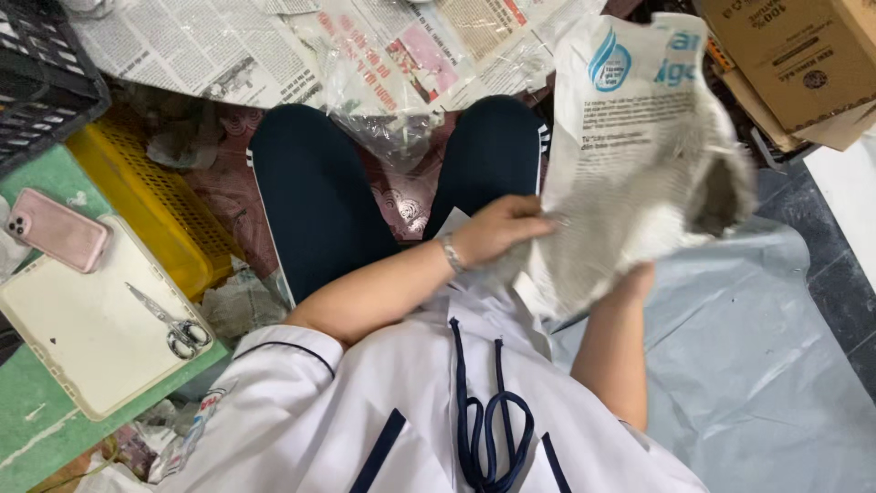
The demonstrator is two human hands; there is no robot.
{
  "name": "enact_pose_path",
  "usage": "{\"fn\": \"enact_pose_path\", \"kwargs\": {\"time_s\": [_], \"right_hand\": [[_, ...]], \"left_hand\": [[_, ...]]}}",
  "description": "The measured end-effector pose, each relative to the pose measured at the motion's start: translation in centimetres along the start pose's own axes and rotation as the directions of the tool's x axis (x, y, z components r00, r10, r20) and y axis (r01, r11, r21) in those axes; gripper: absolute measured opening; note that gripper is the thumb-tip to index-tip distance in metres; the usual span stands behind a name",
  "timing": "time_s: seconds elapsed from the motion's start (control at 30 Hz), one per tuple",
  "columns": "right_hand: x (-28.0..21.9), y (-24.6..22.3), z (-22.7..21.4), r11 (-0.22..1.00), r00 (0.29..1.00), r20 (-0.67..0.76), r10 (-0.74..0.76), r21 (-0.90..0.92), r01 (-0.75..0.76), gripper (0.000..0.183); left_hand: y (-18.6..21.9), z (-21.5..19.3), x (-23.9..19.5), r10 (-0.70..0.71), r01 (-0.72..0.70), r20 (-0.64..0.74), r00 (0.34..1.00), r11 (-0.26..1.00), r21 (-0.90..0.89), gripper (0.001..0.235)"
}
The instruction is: The person wraps small ceramic dishes and bowls in newspaper. They pick up each item, fold a sheet of newspaper around it, and place the wrapped item aside. The process is repeated for several items.
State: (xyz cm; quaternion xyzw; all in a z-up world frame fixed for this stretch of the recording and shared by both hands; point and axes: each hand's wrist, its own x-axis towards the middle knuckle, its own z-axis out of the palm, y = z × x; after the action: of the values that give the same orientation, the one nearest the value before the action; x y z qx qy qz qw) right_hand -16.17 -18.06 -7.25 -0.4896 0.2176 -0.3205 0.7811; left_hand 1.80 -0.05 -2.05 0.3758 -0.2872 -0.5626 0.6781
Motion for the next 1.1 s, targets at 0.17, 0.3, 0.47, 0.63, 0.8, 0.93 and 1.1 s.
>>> {"fn": "enact_pose_path", "kwargs": {"time_s": [0.17,0.3,0.47,0.63,0.8,0.93,1.1], "right_hand": [[1.0,5.1,-1.2,0.998,0.987,-0.143,0.068,0.006,-0.068,0.023],[1.3,5.6,1.4,0.972,0.989,-0.078,0.126,0.209,-0.108,0.01],[4.1,0.6,8.2,0.997,1.0,-0.021,-0.013,-0.073,0.011,0.005],[5.0,-4.5,10.8,0.953,0.984,-0.038,-0.174,-0.257,0.158,0.005],[5.0,-4.2,9.5,0.902,0.982,0.11,-0.152,-0.39,0.184,0.007],[3.4,0.0,7.0,0.901,0.974,0.01,0.226,-0.383,-0.205,0.011],[1.8,2.4,4.6,0.962,0.989,0.146,0.027,-0.274,0.014,0.015]], "left_hand": [[-0.7,-5.1,-3.0,0.14,-0.004,-0.23,0.963,0.862,0.508,0.032],[-1.4,-7.4,-5.7,0.025,0.236,-0.567,0.824,0.893,0.383,0.031],[-0.7,-7.2,-4.7,0.095,-0.084,-0.78,0.618,0.995,0.055,0.025],[0.3,-5.6,0.1,0.187,-0.107,-0.745,0.641,0.982,0.154,0.028],[0.5,-6.9,-0.1,0.262,-0.011,-0.755,0.6,0.947,0.32,0.023],[-2.3,-8.8,-4.8,0.186,-0.057,-0.654,0.733,0.975,0.214,0.027],[-2.1,-10.2,-9.1,0.166,0.105,-0.448,0.879,0.847,0.52,0.073]]}}
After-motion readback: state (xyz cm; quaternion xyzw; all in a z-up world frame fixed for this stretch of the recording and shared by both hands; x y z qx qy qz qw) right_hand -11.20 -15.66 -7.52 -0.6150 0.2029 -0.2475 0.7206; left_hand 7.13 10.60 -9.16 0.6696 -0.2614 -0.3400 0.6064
